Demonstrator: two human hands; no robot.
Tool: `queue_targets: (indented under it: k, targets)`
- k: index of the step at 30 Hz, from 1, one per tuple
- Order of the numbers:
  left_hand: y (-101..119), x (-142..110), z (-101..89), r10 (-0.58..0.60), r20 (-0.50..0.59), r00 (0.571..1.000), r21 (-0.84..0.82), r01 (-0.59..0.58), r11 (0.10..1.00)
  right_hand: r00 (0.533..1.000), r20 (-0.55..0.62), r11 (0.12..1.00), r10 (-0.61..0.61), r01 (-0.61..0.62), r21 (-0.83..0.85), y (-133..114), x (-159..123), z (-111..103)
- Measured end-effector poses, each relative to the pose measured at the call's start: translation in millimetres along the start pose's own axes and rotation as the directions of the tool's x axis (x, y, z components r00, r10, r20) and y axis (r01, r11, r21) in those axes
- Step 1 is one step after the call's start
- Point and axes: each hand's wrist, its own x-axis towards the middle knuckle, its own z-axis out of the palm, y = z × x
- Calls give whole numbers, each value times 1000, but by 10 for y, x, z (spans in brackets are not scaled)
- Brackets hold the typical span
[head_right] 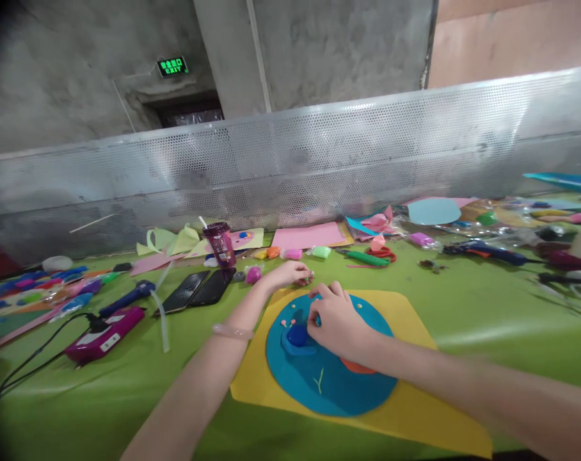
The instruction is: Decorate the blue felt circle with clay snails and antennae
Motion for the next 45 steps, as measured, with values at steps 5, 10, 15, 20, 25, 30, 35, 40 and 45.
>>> queue_targets:
  k: [5, 10, 15, 20, 25, 30, 35, 40, 45]
  targets:
    - [-41, 35, -8, -2, -6, 1000, -12, 2, 1000, 1000, 19, 997, -13, 14, -77, -44, -29, -21]
    - [-67, 57, -19, -15, 7, 1000, 12, 15, 1000, 998, 24, 983, -53, 56, -176, -70, -51, -16]
    - [-62, 38, -21, 9, 14, 1000, 26, -9, 1000, 996, 45, 965, -83, 92, -246, -71, -61, -16]
    - [-42, 19, -7, 15, 15, 1000, 20, -15, 1000, 993, 74, 955, -96, 113, -273, -78, -67, -19]
    - [-14, -1, 2, 15, 8, 1000, 21, -15, 1000, 991, 80, 954, -108, 126, -272, -81, -77, -29]
    - [-23, 7, -3, 16, 19, 1000, 14, -16, 1000, 987, 96, 955, -131, 152, -255, -46, -84, -44]
    - [-26, 3, 4, 16, -3, 1000, 50, -15, 999, 988, 78, 979, -137, 147, -143, 63, -19, -83]
    - [0, -23, 10, 12, -4, 1000, 85, -12, 996, 984, 139, 989, -109, 122, -86, 129, 51, -111]
    - [15, -27, 12, 20, -2, 1000, 83, -20, 996, 983, 104, 978, -150, 163, -128, 132, 33, -81]
